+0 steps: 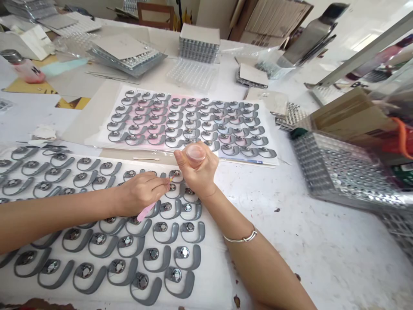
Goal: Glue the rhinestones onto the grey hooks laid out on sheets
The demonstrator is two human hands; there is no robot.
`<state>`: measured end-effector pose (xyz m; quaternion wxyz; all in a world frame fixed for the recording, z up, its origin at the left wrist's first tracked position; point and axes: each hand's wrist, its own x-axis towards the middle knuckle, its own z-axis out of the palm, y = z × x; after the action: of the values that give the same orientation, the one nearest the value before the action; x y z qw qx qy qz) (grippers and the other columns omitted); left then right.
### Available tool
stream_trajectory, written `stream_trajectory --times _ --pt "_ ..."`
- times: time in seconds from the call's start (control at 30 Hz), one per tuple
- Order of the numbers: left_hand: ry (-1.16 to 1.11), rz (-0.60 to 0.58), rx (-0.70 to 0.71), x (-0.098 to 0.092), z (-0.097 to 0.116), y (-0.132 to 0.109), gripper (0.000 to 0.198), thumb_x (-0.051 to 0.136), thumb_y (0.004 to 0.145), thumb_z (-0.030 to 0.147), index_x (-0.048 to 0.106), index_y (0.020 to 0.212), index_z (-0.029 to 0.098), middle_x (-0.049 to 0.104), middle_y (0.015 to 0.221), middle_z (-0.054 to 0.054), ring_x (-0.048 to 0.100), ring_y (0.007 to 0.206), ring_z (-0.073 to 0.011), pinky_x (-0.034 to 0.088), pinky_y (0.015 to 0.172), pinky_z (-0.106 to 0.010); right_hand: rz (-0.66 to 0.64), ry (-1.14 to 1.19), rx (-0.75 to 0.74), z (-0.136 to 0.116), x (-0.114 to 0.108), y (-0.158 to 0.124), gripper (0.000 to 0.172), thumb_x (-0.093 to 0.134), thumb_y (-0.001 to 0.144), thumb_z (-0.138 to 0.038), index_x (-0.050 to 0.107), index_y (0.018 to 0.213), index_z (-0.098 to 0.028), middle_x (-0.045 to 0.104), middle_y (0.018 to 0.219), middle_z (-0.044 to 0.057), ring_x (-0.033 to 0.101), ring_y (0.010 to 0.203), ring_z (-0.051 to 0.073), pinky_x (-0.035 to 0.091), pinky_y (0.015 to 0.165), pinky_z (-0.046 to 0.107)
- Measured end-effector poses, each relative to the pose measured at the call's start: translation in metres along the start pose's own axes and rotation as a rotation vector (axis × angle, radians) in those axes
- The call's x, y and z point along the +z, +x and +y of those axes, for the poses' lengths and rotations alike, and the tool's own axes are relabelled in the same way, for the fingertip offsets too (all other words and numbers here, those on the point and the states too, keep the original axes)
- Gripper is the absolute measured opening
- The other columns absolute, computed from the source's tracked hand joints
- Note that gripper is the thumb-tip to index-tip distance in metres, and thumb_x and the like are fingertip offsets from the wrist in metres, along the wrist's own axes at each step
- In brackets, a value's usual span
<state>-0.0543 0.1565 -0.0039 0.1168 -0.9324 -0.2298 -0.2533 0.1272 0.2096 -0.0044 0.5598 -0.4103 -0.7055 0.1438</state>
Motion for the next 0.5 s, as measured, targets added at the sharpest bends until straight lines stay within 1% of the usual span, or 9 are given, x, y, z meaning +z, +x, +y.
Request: stream_trajectory --times 0.13,0.23,0.37,0.5 --pt "-0.039 -0.004 -0.013 -0.002 -0.002 0.0 0.025 0.044 0.087 0.001 0.061 0.072 0.012 0.066 0.07 -0.008 0.055 0.054 -0.0152 0.049 0.053 -0.026 -0.009 -0.006 0.001 -0.001 0.0 0.0 0.026 0.066 0.085 -0.032 0.052 0.066 -0.021 0.055 0.063 0.0 0.054 0.057 0.014 0.047 0.056 0.032" --pt "-0.081 -0.017 -0.025 -0.003 -0.003 0.0 0.026 0.041 0.088 0.001 0.061 0.074 0.011 0.066 0.072 -0.008 0.059 0.058 -0.0158 0.051 0.056 -0.027 -0.017 -0.003 0.011 -0.002 0.0 0.0 0.027 0.066 0.085 -0.034 0.051 0.065 -0.021 0.053 0.063 -0.001 0.053 0.057 0.014 0.047 0.055 0.032" --pt "-0.163 -0.094 -0.059 -0.002 -0.007 -0.001 0.024 0.041 0.089 0.003 0.06 0.077 0.011 0.067 0.076 -0.009 0.064 0.067 -0.0173 0.055 0.062 -0.029 -0.012 -0.023 -0.004 -0.002 -0.001 0.0 0.028 0.067 0.083 -0.035 0.05 0.065 -0.022 0.052 0.063 0.0 0.052 0.057 0.015 0.046 0.055 0.033" --pt "-0.244 -0.162 -0.12 -0.001 -0.011 -0.002 0.015 0.047 0.085 0.005 0.059 0.08 0.013 0.067 0.079 -0.01 0.066 0.071 -0.0188 0.055 0.066 -0.03 -0.022 -0.069 -0.023 -0.004 -0.002 0.001 0.028 0.066 0.083 -0.036 0.05 0.065 -0.022 0.052 0.061 0.0 0.051 0.057 0.015 0.045 0.055 0.033"
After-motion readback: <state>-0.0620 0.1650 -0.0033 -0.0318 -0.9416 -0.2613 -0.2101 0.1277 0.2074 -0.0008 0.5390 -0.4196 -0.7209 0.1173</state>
